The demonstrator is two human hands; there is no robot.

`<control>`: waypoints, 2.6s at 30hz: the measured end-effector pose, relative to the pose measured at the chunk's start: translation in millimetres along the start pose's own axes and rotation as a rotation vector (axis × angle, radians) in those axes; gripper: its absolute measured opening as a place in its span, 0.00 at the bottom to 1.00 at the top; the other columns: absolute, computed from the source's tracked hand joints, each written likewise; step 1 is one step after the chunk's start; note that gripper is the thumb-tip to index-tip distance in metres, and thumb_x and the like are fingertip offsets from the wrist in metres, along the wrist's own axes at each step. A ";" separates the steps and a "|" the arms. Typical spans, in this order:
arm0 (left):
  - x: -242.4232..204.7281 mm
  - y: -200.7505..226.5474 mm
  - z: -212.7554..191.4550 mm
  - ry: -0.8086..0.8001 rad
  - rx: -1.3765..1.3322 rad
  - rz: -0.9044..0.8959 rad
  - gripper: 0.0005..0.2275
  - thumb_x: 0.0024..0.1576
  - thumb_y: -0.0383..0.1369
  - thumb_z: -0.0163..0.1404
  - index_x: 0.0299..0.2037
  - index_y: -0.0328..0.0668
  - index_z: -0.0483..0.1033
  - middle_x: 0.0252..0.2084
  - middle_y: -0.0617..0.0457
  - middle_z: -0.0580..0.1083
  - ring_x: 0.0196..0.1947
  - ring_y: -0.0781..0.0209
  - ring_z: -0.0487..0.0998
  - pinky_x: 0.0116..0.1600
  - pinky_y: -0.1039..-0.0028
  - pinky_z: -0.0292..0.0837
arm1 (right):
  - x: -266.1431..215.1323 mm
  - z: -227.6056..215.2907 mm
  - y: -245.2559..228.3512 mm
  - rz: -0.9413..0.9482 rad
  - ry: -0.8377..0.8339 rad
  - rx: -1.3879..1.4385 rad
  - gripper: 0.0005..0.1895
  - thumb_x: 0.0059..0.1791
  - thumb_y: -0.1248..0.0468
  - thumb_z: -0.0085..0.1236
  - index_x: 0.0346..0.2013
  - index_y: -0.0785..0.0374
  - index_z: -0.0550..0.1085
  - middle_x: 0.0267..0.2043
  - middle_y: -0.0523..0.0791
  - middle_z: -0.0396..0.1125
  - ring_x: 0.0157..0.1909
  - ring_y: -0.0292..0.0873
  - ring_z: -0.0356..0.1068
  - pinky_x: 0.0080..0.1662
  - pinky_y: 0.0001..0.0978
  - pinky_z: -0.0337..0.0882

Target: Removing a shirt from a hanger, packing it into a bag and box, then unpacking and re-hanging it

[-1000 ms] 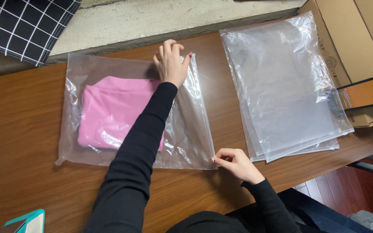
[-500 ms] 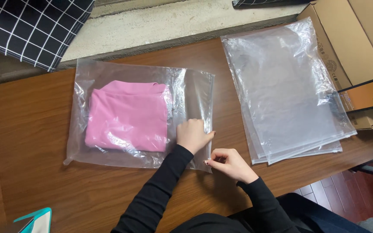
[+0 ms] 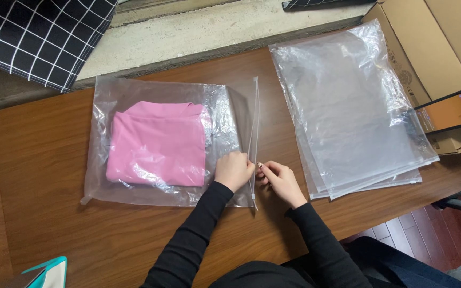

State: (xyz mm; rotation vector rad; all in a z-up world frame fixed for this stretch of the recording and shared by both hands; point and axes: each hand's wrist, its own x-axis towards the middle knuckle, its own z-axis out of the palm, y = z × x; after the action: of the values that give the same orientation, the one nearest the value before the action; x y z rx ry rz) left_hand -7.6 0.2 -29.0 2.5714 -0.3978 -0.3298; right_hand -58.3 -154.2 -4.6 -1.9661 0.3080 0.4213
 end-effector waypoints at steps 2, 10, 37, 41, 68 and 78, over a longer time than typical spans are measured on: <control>-4.9 7.1 -10.0 0.007 -0.009 0.011 0.10 0.49 0.36 0.42 0.24 0.39 0.74 0.24 0.46 0.72 0.28 0.42 0.78 0.34 0.57 0.73 | 9.9 5.9 2.3 -0.003 0.035 -0.008 0.10 0.48 0.55 0.51 0.28 0.53 0.78 0.19 0.43 0.71 0.27 0.36 0.70 0.33 0.27 0.70; -18.9 12.5 -30.4 0.144 0.053 0.082 0.09 0.49 0.34 0.43 0.23 0.40 0.73 0.22 0.49 0.71 0.23 0.46 0.78 0.31 0.62 0.74 | 36.4 13.5 28.3 -0.060 0.179 -0.117 0.06 0.42 0.56 0.55 0.23 0.52 0.76 0.17 0.41 0.69 0.25 0.38 0.71 0.35 0.28 0.68; -60.8 63.9 -67.5 0.720 0.053 0.414 0.04 0.41 0.33 0.46 0.18 0.44 0.67 0.18 0.53 0.64 0.18 0.53 0.71 0.27 0.67 0.64 | 96.2 57.4 -119.5 -0.374 -0.138 -0.749 0.33 0.44 0.49 0.56 0.55 0.69 0.62 0.45 0.61 0.66 0.50 0.66 0.66 0.51 0.60 0.66; -54.9 31.1 -91.7 0.735 -0.126 0.385 0.09 0.48 0.38 0.46 0.22 0.44 0.68 0.22 0.52 0.65 0.23 0.51 0.72 0.29 0.66 0.67 | 120.4 81.7 -111.2 -0.219 -0.062 -0.451 0.35 0.40 0.44 0.61 0.49 0.66 0.63 0.44 0.56 0.66 0.52 0.60 0.66 0.51 0.53 0.66; -72.4 -241.5 -116.8 0.439 0.090 -0.549 0.18 0.59 0.41 0.36 0.59 0.58 0.65 0.67 0.65 0.58 0.67 0.59 0.56 0.62 0.43 0.48 | 126.1 147.0 -125.6 0.045 -0.145 -0.143 0.45 0.27 0.46 0.73 0.52 0.59 0.64 0.53 0.55 0.64 0.59 0.54 0.61 0.56 0.44 0.63; -78.6 -243.0 -122.3 0.372 0.092 -0.549 0.21 0.62 0.52 0.30 0.60 0.58 0.64 0.68 0.64 0.57 0.68 0.59 0.53 0.64 0.37 0.41 | 65.5 92.5 -175.2 0.036 -0.219 -0.105 0.33 0.29 0.57 0.69 0.46 0.64 0.74 0.43 0.54 0.70 0.49 0.51 0.69 0.47 0.42 0.68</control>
State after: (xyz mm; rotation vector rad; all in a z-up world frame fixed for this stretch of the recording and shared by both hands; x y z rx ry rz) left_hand 9.2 282.6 -41.0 2.7158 0.4441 -0.0115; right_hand 56.3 0.7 75.5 -1.9961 0.1847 0.6824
